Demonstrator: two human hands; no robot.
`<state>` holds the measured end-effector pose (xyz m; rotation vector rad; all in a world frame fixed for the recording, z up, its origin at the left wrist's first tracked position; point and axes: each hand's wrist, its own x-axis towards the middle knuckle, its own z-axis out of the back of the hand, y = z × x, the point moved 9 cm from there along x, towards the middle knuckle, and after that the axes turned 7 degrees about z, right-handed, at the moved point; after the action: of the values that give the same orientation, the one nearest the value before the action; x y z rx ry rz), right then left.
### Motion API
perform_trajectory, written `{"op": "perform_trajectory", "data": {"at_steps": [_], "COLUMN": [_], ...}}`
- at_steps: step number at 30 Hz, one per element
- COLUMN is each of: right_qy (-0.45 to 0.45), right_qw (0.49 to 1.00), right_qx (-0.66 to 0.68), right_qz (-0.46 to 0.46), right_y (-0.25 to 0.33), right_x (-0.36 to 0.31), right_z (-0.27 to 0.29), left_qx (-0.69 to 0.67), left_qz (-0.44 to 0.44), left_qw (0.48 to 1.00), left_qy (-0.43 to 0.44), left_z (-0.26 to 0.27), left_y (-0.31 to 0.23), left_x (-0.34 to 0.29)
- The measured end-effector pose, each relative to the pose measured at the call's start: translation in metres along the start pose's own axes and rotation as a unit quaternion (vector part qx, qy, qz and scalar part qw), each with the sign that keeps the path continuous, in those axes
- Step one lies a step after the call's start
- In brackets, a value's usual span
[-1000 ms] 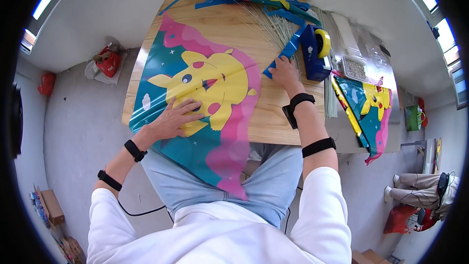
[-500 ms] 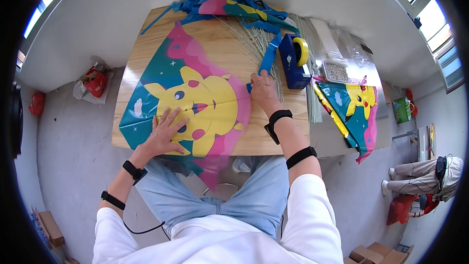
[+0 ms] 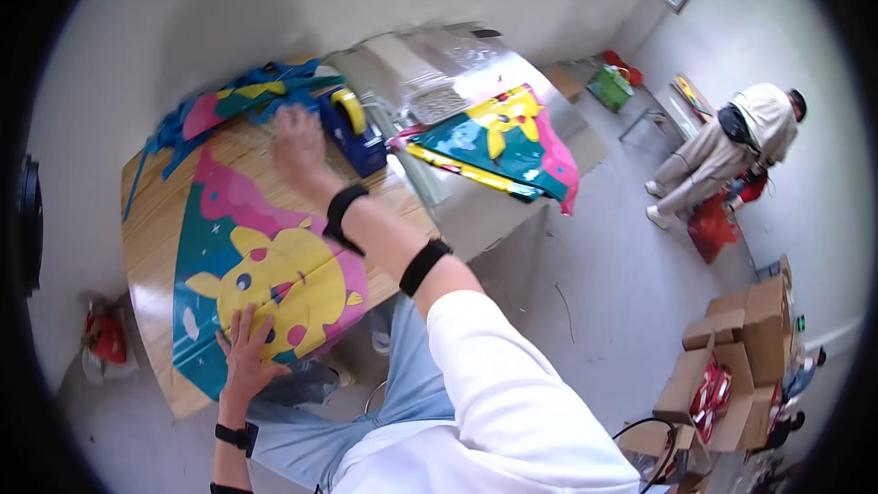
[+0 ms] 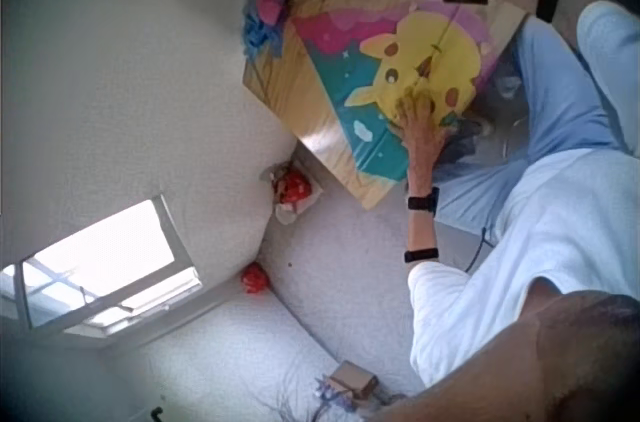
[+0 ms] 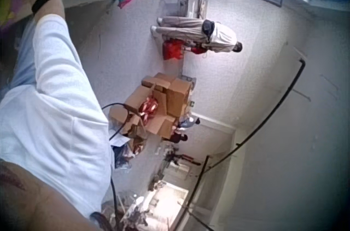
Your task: The person assembles a Pikachu-themed kite by applying blue tape to secure the kite material to a wooden board. They smooth the tape and material, then fold the kite in half and secure it with additional tape.
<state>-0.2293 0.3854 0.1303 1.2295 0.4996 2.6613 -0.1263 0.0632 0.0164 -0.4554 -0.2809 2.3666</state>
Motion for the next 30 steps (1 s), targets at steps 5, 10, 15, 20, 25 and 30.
{"op": "perform_trajectory", "data": {"at_steps": [5,10,15,20,25,30], "right_qy": [0.198,0.279,0.280,0.299,0.300,0.302], "right_qw": [0.971,0.953,0.956,0.951,0.951,0.950], "right_qx": [0.116,0.080,0.046,0.049,0.041,0.050], "right_qz": [0.062,0.083,0.075,0.060,0.058,0.057], "right_y": [0.095,0.117,0.111,0.114,0.111,0.115], "right_x": [-0.195,-0.268,-0.267,-0.268,-0.267,-0.269], "right_z": [0.015,0.021,0.014,-0.002,-0.005,-0.002], "left_qx": [0.007,0.005,-0.005,0.019,0.025,0.047], "left_qz": [0.015,-0.051,-0.064,-0.060,-0.061,-0.080], "left_qw": [1.000,0.996,0.996,0.996,0.995,0.990], "left_qy": [-0.024,-0.069,-0.061,-0.061,-0.069,-0.104], "left_z": [-0.003,-0.012,-0.016,-0.021,-0.016,-0.024], "left_y": [-0.025,-0.031,-0.040,-0.035,-0.042,-0.035], "left_x": [0.001,0.001,0.003,0.006,0.008,0.011]}}
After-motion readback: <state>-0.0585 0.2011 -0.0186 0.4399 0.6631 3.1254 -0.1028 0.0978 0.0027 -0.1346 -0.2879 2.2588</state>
